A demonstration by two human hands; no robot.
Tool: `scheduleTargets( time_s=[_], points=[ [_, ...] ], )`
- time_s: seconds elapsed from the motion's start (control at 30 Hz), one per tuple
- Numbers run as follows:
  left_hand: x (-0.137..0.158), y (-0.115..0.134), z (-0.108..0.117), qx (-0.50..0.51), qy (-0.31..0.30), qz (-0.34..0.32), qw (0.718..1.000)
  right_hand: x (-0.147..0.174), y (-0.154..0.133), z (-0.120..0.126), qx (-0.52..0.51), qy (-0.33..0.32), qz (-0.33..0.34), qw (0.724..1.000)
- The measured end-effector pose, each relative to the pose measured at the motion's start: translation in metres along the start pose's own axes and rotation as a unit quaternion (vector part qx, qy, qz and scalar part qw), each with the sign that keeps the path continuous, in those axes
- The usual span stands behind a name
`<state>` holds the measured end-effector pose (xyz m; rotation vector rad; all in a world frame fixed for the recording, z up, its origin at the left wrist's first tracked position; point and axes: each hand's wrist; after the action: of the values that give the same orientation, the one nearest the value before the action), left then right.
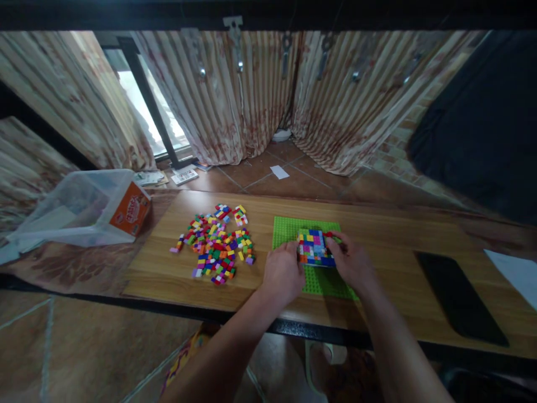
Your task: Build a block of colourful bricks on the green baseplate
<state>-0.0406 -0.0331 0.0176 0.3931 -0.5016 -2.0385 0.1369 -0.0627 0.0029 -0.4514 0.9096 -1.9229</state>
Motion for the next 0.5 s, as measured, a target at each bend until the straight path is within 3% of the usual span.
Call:
scheduleTargets(
  time_s=[0.23,0.4,0.5],
  points=[
    [-0.007,-0.011,0.018,0.004,-0.054,0.032,0.998,0.007,-0.005,-0.009,0.024,-0.012,0.001,1.000],
    [-0.012,-0.049,0.056,0.104,-0.075,-0.013,0.992,0.009,-0.013,-0.008,0.014,-0.028,-0.014,0.999],
    [-0.006,-0.072,0.080,0.093,-0.082,0.019,0.992,0.008,-0.013,-0.007,0.009,-0.030,-0.015,0.999]
  ],
)
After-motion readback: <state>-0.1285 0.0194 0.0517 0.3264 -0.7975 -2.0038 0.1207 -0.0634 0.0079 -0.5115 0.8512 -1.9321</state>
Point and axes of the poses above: each hand's wrist, its own x-axis away from the middle knuckle, its own z-axis out of the back of the hand, y = z × x, and after that the axes turned 7 degrees about -x, right-handed
